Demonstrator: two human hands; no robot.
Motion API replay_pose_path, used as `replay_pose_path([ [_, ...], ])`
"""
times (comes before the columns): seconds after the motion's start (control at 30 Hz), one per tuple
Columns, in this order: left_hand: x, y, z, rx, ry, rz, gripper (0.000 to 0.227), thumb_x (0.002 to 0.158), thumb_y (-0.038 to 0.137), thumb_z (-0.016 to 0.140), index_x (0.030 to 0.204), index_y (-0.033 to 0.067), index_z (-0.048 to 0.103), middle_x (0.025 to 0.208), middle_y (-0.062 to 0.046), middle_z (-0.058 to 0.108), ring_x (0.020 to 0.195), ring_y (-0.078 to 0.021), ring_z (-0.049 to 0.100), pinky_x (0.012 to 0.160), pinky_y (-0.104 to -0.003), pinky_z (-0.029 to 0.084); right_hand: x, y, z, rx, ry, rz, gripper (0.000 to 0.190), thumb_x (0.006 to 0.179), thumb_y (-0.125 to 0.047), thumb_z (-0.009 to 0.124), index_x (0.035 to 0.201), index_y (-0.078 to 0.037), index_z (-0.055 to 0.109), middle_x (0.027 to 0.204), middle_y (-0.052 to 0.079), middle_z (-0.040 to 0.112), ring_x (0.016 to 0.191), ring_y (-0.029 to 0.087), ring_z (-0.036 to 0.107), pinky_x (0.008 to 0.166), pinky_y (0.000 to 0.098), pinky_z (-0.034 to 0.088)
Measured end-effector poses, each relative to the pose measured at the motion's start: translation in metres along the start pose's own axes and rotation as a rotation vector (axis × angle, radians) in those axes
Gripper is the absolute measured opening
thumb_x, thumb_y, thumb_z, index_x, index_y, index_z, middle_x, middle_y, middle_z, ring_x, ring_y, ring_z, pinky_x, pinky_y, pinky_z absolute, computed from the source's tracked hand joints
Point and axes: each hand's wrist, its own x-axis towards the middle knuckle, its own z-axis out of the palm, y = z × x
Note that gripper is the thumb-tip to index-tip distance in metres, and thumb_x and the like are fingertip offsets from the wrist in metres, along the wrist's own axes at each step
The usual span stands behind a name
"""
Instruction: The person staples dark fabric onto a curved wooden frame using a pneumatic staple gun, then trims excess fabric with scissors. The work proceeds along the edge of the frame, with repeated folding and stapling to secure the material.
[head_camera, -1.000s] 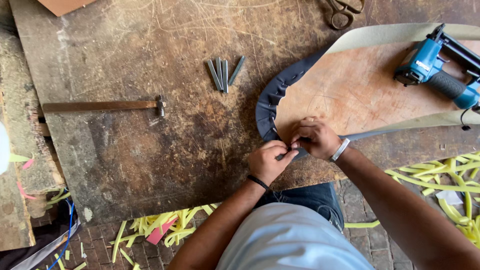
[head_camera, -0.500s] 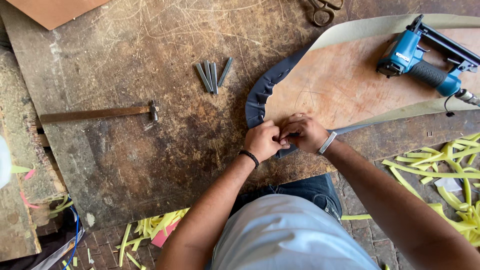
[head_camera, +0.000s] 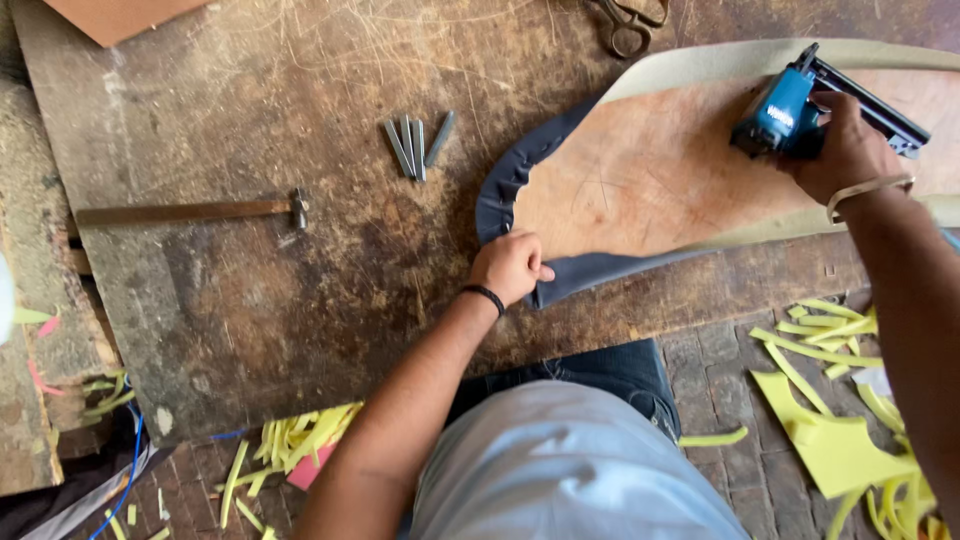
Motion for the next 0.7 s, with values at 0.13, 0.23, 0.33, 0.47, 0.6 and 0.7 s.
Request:
replay_pose_path([
  [0.13,-0.013,0.0,0.003,-0.049,0.04,0.043,0.042,0.062,0.015,0.095,0.067,0.0079,0.054,0.074,-0.008,0.065,0.07,-0.0313,0.067,0.06,-0.043,0.052,-0.063,-0.033,-0.033,-0.023,-0.036,0.004,0.07,0.094,-0.05,0.084,0.138,0.0,0.061,0.1,0.025,0.074,0.087,0.037,0.074,0.077,0.0476,0.06],
  [0.23,-0.003,0.001,-0.002,-0.113,0.022,-0.029,0.044,0.06,0.016,0.095,0.067,0.0067,0.052,0.073,-0.008,0.065,0.068,-0.0301,0.067,0.059,-0.042,0.052,-0.154,-0.078,-0.022,0.351,-0.098,0.002,0.049,0.078,-0.033,0.087,0.115,-0.003,0.076,0.096,0.02,0.078,0.087,0.028,0.077,0.08,0.0439,0.059],
  [0.33,-0.013,0.002,0.002,-0.094,0.045,0.013,0.042,0.063,0.014,0.093,0.068,0.007,0.052,0.075,-0.009,0.065,0.069,-0.0312,0.067,0.059,-0.042,0.051,-0.225,-0.14,0.034,0.397,-0.393,0.226,0.045,0.068,-0.031,0.09,0.101,-0.003,0.079,0.084,0.021,0.078,0.079,0.032,0.079,0.073,0.0444,0.061],
  [0.47,-0.007,-0.002,-0.003,-0.092,0.017,0.014,0.041,0.068,0.012,0.092,0.068,0.0067,0.051,0.076,-0.009,0.064,0.069,-0.0314,0.066,0.058,-0.042,0.051,-0.248,-0.201,0.069,0.488,-0.443,0.103,0.032,0.07,-0.023,0.084,0.091,0.0,0.075,0.079,0.025,0.074,0.077,0.035,0.078,0.07,0.0442,0.06],
  [0.6,-0.005,-0.004,-0.003,-0.108,-0.008,0.009,0.043,0.069,0.013,0.092,0.068,0.0063,0.05,0.073,-0.009,0.063,0.066,-0.0304,0.065,0.058,-0.043,0.05,-0.251,-0.231,0.061,0.611,-0.323,0.113,0.025,0.072,-0.018,0.079,0.091,-0.002,0.073,0.077,0.024,0.074,0.077,0.036,0.077,0.068,0.0445,0.06],
  [0.7,-0.007,-0.005,-0.001,-0.117,-0.003,0.0,0.043,0.068,0.013,0.092,0.068,0.0064,0.049,0.072,-0.008,0.063,0.064,-0.0296,0.064,0.057,-0.043,0.049,-0.26,-0.24,0.056,0.634,-0.228,0.063,0.033,0.068,-0.015,0.079,0.097,-0.002,0.071,0.079,0.024,0.073,0.077,0.038,0.076,0.067,0.045,0.059],
])
